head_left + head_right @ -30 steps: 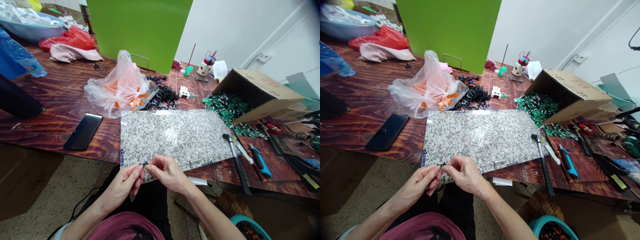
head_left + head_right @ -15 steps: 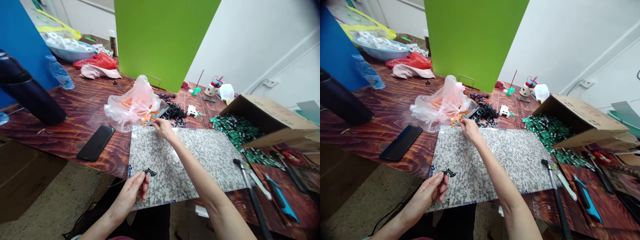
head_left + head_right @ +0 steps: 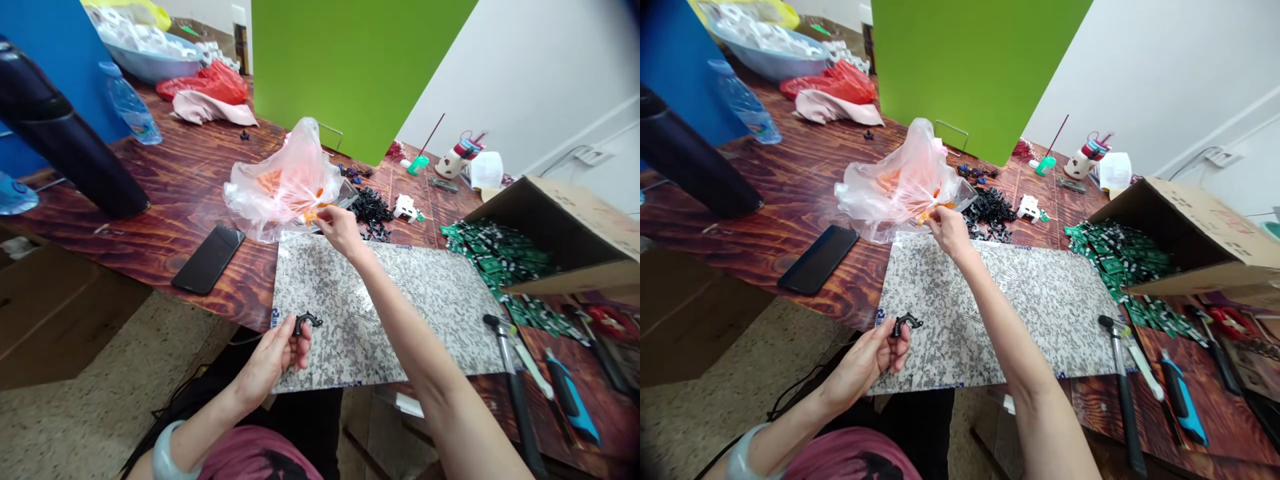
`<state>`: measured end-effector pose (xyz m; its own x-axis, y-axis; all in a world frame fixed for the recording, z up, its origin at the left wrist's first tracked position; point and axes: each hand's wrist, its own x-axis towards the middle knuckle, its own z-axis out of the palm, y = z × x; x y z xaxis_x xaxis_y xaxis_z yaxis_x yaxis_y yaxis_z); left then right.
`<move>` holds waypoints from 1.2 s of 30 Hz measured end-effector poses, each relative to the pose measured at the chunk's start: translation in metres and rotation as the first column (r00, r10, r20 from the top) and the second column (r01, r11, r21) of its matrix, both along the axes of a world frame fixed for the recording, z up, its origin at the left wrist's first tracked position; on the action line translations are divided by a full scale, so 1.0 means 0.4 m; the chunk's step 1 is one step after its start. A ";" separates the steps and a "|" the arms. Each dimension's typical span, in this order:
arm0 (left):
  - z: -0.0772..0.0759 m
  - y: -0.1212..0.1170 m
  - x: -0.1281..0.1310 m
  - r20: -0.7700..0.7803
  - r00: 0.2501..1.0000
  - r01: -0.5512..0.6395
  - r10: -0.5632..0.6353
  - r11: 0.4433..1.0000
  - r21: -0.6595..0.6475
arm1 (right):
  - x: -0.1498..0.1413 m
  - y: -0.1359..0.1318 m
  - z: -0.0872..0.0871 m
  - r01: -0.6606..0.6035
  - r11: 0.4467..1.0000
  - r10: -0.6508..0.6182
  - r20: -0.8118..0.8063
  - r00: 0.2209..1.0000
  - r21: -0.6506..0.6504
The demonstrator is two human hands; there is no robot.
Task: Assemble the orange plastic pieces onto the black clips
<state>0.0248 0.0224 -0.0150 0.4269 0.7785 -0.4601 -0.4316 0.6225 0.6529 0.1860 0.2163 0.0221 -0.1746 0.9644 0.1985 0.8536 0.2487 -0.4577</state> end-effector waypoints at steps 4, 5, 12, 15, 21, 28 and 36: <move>0.004 -0.002 0.002 -0.008 1.000 0.007 -0.007 1.000 0.027 | 0.037 -0.212 0.071 0.000 0.999 0.016 -0.305 0.952 0.052; 0.005 -0.003 0.003 -0.021 1.000 0.016 -0.015 0.999 0.042 | 0.040 -0.271 0.080 -0.012 1.000 0.020 -0.364 0.931 0.024; 0.010 -0.027 0.008 -0.209 0.976 0.121 -0.060 0.949 0.292 | -0.006 -0.527 0.024 0.021 0.999 -0.009 -0.392 0.920 0.028; 0.013 -0.041 0.013 -0.274 0.960 0.176 -0.062 0.894 0.412 | -0.024 -0.548 -0.001 0.073 0.993 -0.034 -0.375 0.927 0.088; 0.017 -0.057 0.013 -0.422 0.906 0.248 -0.021 0.835 0.491 | -0.029 -0.561 -0.005 0.081 0.989 -0.031 -0.362 0.932 0.125; 0.018 -0.064 0.004 -0.479 0.878 0.273 0.007 0.814 0.513 | -0.031 -0.573 0.001 0.049 0.993 -0.005 -0.364 0.931 0.112; 0.024 -0.062 -0.004 -0.500 0.866 0.300 -0.005 0.805 0.512 | -0.026 -0.577 0.012 0.030 0.998 -0.005 -0.434 0.901 0.051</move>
